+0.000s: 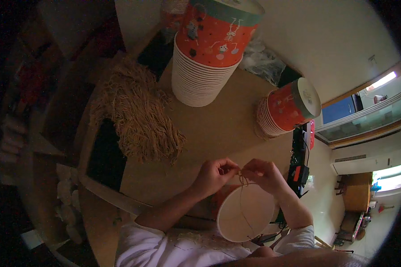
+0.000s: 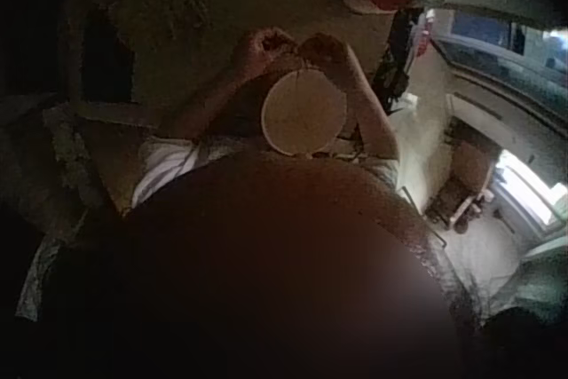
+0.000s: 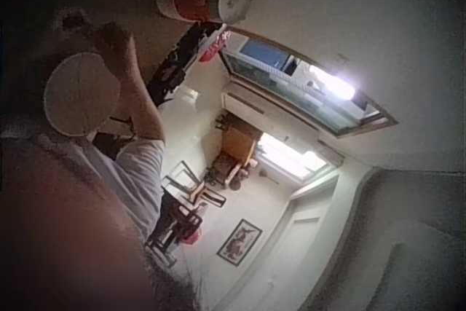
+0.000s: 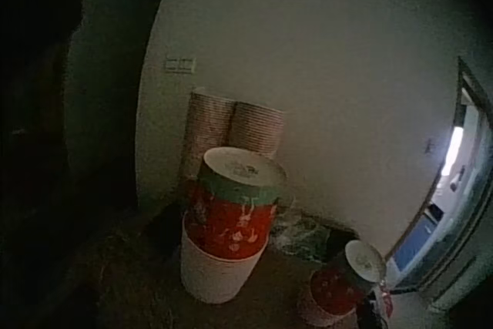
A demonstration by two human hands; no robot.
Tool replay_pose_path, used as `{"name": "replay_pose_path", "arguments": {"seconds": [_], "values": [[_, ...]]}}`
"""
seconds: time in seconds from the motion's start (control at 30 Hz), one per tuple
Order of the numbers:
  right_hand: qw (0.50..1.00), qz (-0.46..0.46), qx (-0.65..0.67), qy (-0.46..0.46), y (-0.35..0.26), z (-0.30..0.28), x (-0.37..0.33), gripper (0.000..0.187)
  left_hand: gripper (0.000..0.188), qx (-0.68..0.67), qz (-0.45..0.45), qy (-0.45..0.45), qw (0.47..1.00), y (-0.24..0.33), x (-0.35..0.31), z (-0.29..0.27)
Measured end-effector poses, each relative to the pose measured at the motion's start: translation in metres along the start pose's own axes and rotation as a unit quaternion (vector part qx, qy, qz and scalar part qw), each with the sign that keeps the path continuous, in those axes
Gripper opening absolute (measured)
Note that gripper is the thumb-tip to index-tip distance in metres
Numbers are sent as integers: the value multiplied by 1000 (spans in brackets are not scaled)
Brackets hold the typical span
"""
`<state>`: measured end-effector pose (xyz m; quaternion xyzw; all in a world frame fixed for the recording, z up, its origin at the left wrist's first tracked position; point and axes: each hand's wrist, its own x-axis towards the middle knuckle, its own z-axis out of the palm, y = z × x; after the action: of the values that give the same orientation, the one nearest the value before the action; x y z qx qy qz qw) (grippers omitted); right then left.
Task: The person is threading and tying strings to paper cups as part of a manufacturing or packaging process.
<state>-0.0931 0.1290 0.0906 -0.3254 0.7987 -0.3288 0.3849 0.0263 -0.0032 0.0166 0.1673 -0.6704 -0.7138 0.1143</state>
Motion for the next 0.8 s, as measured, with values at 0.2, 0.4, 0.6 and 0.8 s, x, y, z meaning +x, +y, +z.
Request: {"name": "replay_pose_path", "arguments": {"seconds": [0.2,0.4,0.6,0.8], "values": [[1000,-11,12,-7,4,1,4,7,12,-8,21,6,1000,-3,-1,2],[999,-31,11,-4,6,0,5,6,13,10,64,20,998,-5,-2,4],[999,-41,-18,-3,6,1,5,5,14,5,75,34,997,-6,-1,6],[1000,-20,15,15,13,1,5,5,20,27,80,26,996,0,-2,7]]}}
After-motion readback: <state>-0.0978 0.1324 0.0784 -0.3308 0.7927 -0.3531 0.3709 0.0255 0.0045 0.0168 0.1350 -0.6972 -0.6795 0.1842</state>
